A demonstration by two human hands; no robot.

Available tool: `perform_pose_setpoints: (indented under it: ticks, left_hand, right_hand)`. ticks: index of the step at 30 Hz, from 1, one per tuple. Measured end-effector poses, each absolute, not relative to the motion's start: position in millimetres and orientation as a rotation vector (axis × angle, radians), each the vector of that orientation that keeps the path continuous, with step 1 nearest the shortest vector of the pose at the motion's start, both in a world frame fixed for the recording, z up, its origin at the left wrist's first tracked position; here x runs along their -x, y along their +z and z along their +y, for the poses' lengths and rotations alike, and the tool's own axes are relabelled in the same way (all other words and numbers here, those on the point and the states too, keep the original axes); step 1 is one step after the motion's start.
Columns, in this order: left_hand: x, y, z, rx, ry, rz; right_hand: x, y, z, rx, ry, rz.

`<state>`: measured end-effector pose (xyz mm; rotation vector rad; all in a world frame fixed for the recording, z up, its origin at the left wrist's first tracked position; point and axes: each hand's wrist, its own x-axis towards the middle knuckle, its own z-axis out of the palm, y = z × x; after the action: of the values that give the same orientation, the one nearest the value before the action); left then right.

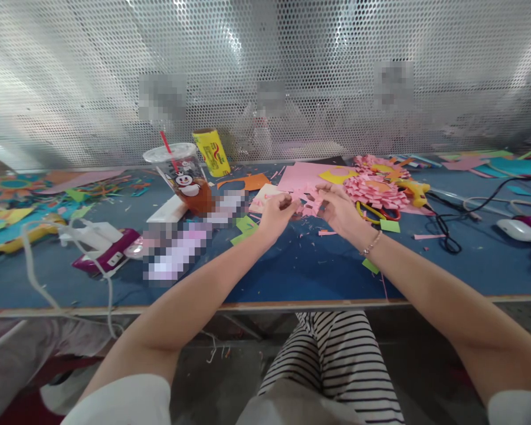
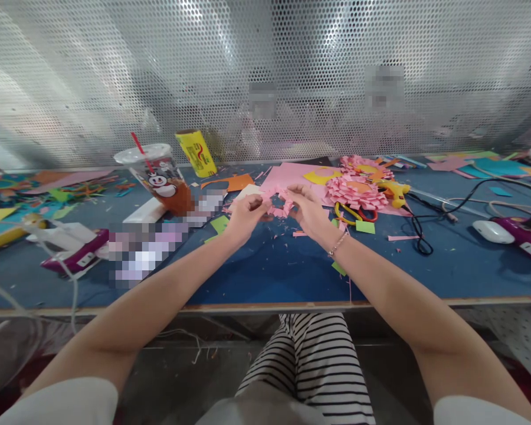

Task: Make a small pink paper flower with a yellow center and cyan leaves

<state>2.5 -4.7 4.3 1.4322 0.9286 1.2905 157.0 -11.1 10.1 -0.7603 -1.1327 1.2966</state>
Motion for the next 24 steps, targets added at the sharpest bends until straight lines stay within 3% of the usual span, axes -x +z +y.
perform_pose_setpoints:
  ticks: [9, 24]
  left_hand:
    - [-1.6, 8.1, -7.1, -1.25, 1.331, 0.932]
    - [-4.1, 10.5, -12.8, -1.218, 1.339, 0.86]
  right_hand:
    - [-158.6, 7.0, -10.3, 0.729, 1.301, -1.168]
    - [-163.8, -4.0, 4.2, 0.805, 0.998, -1.264]
